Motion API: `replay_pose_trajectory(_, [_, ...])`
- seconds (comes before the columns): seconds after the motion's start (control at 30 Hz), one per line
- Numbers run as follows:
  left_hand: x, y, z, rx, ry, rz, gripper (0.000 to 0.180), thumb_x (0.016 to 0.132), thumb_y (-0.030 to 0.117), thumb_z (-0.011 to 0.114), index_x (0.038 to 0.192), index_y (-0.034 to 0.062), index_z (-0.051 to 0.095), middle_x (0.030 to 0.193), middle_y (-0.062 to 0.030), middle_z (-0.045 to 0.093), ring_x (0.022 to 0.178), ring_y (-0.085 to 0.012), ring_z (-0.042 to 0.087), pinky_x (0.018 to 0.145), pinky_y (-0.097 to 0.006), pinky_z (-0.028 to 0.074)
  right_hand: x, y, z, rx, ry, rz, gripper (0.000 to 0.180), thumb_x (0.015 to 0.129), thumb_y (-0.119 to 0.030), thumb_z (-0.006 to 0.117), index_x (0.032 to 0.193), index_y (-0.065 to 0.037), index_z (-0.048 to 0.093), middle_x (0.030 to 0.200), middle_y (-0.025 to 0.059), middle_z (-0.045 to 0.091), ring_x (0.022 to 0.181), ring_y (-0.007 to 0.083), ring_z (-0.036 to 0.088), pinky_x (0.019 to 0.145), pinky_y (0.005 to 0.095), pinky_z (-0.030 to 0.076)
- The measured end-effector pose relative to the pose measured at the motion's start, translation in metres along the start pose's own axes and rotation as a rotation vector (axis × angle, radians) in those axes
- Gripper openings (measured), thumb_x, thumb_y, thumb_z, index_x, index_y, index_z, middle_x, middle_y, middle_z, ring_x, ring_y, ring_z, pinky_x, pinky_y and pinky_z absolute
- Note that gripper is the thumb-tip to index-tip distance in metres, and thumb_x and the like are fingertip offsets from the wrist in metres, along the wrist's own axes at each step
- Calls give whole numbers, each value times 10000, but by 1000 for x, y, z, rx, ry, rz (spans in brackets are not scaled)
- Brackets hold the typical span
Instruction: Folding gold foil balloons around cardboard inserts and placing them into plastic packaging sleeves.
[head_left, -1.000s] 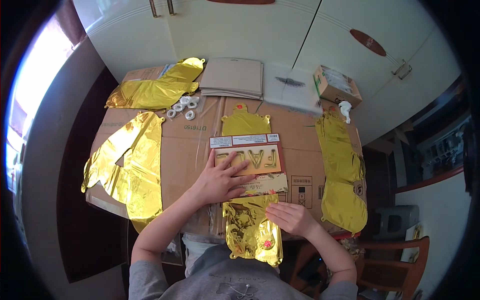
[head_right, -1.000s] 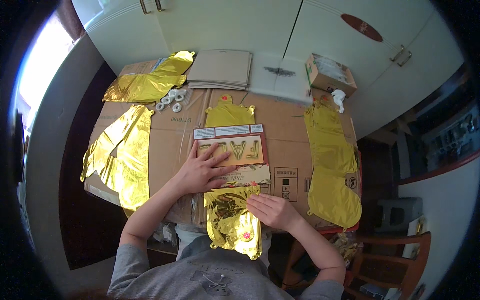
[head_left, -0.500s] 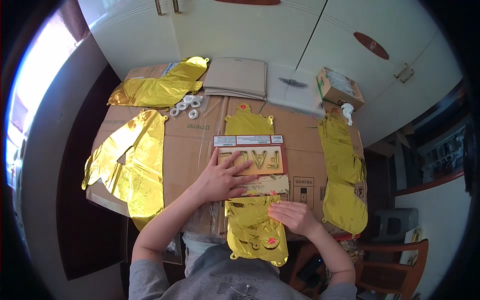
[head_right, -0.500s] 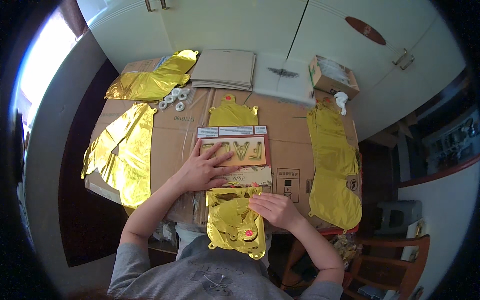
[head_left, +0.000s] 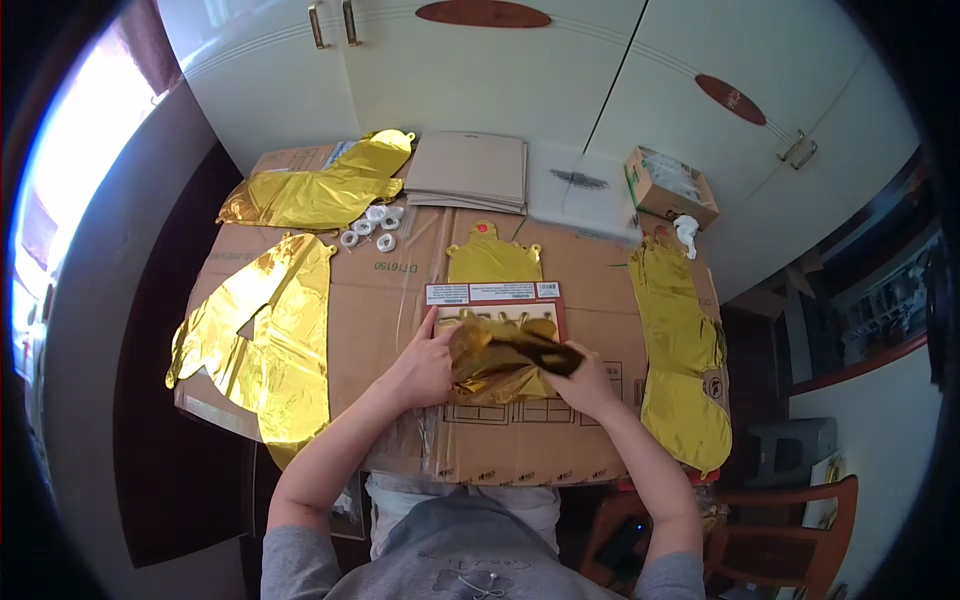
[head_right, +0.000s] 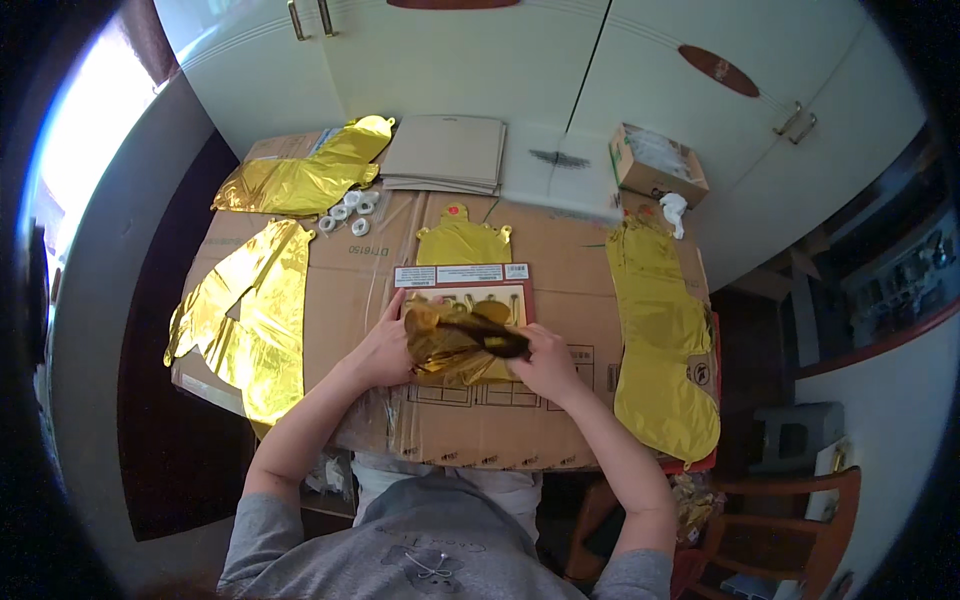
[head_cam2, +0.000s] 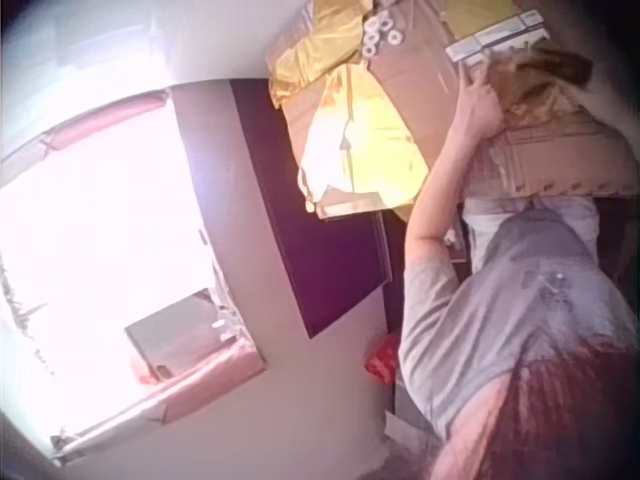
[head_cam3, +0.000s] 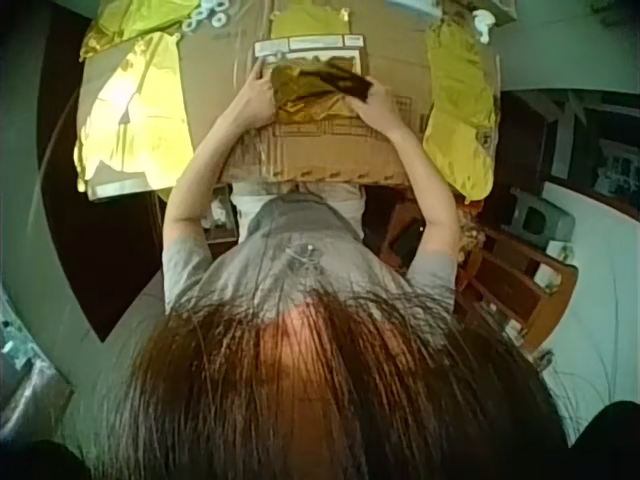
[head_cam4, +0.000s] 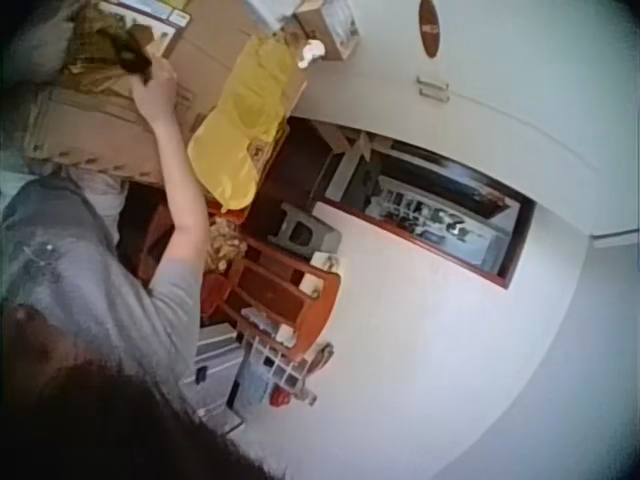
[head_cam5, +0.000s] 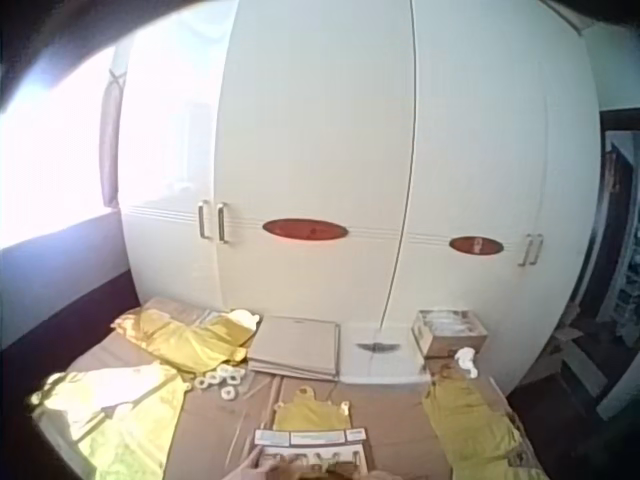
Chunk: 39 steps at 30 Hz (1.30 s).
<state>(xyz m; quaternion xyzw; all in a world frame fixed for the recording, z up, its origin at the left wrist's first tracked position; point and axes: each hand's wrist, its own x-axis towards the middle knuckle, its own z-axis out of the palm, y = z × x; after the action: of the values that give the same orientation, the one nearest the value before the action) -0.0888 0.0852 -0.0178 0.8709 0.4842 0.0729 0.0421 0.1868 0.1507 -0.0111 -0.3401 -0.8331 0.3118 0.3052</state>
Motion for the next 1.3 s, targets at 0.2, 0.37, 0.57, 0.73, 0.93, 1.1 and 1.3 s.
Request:
replay_pose_trajectory(0.2, [-1,-9,7,-87,134,60,308,710,181,597,989,73,675,1007,-70,657,1140,-242,550,1192,-562,122,4,8,9,-164,19,-25,246,811,-157,727,937,19,612,843,135,637,816,297,600,704,387,498])
replay_pose_trajectory(0.37, [6,-5,-11,-90,-114,-18,307,709,167,597,991,75,674,1053,-76,652,1155,-253,544,1193,-561,113,4,12,14,-236,4,-35,287,802,-183,746,880,22,560,943,139,614,926,332,555,793,427,471])
replay_pose_trajectory(0.57, [1,-10,-3,-62,-53,30,326,700,169,608,1001,60,671,1002,-93,664,1163,-267,555,1187,-556,142,12,-4,22,-211,247,16,467,827,-144,708,1251,-26,553,1275,170,535,1189,405,480,997,475,396])
replay_pose_trajectory(0.73, [-6,-3,-11,40,60,-126,406,712,146,601,1092,11,650,1152,-143,627,1198,-277,546,1138,-529,281,11,3,17,-504,-70,-111,466,874,-159,649,1324,-82,555,1409,151,484,1357,361,388,1076,466,353])
replay_pose_trajectory(0.93, [-35,84,-47,-57,322,-215,462,784,183,623,1195,-27,595,1279,-185,567,1258,-324,503,1081,-452,382,9,5,21,-480,-64,-109,410,894,-131,600,1297,-60,575,1408,126,492,1346,339,411,1074,466,360])
replay_pose_trajectory(1.1, [-28,130,-16,-99,122,-39,638,879,457,596,1303,-16,534,1390,-202,490,1326,-360,436,1093,-501,340,7,5,21,-491,-49,-121,410,893,-106,579,1298,-45,567,1394,134,501,1326,348,431,1074,463,363])
replay_pose_trajectory(1.3, [-27,113,-9,-7,32,-115,850,867,689,455,1409,35,446,1462,-191,420,1399,-402,319,1110,-643,192,8,5,21,-453,-15,-117,403,884,-81,555,1283,-34,570,1369,153,517,1302,355,451,1069,462,375])
